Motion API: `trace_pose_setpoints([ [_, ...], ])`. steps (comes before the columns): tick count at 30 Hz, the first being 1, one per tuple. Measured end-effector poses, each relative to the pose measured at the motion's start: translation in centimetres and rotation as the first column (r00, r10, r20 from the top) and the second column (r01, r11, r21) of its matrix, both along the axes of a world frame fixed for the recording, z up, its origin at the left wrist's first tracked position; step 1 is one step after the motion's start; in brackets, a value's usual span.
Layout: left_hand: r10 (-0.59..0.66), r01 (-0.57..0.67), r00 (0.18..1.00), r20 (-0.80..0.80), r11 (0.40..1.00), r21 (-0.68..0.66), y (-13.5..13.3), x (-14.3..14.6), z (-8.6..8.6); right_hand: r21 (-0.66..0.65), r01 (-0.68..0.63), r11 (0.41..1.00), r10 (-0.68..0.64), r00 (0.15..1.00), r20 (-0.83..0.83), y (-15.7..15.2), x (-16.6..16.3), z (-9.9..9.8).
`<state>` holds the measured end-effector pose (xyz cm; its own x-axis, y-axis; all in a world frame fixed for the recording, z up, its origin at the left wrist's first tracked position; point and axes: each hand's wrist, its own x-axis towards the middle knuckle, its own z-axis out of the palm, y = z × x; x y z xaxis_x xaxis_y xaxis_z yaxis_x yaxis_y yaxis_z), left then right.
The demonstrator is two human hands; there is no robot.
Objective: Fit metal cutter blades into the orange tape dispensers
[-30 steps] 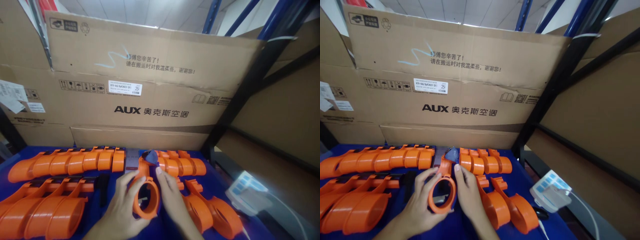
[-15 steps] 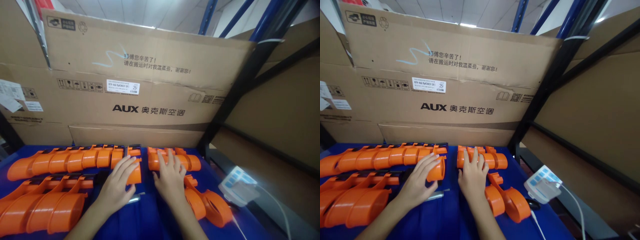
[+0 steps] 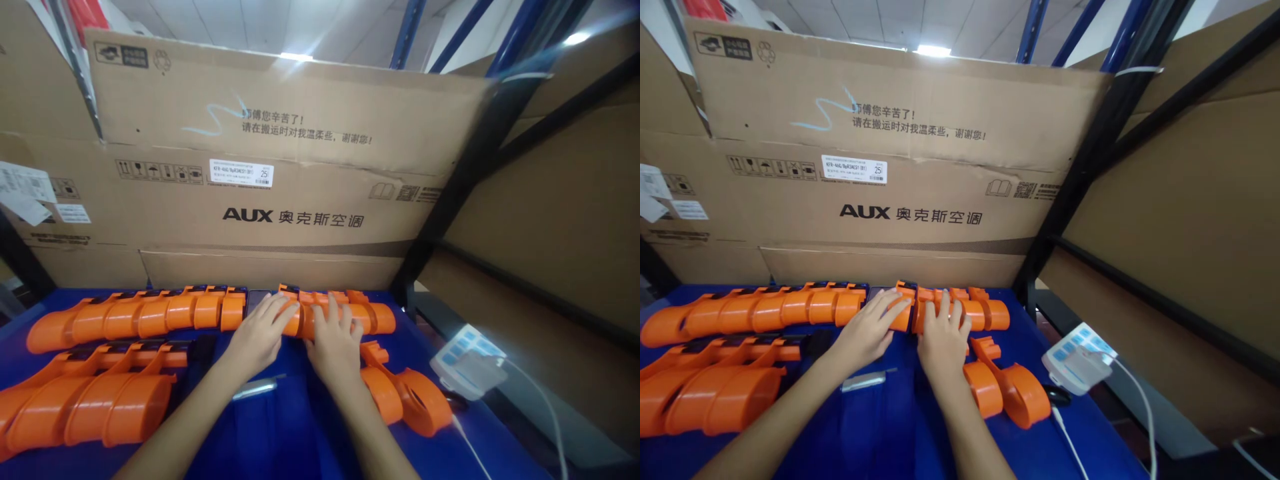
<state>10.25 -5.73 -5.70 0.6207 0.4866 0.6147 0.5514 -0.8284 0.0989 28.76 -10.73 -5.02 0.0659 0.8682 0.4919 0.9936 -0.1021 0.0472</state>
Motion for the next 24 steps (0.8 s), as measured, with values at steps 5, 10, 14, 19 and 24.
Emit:
trace_pose_setpoints([
  [5,0.042,-0.042,0.999,0.018,0.999,-0.001,1.4,1.0,-1.0,0.019,-0.033,0.999,0.034,0.999,-0.016,-0.2,0.3,0.4],
  [10,0.028,-0.028,0.999,-0.019,1.0,-0.005,2.1,1.3,-1.3,0.001,-0.096,0.995,0.096,0.994,-0.051,0.0,0.6,0.2],
  [14,0.031,-0.031,0.998,-0.049,1.0,0.002,2.2,1.7,-1.7,-0.004,-0.118,0.993,0.117,0.991,-0.061,0.4,0.4,-0.4],
  [19,0.052,-0.054,0.996,-0.068,0.998,-0.025,2.4,2.1,-2.2,-0.019,-0.159,0.987,0.159,0.987,-0.022,1.3,0.8,-1.4],
  [24,0.063,-0.065,0.996,-0.066,0.997,-0.029,2.4,2.1,-2.4,0.041,-0.182,0.983,0.183,0.983,-0.02,2.1,1.4,-2.1],
])
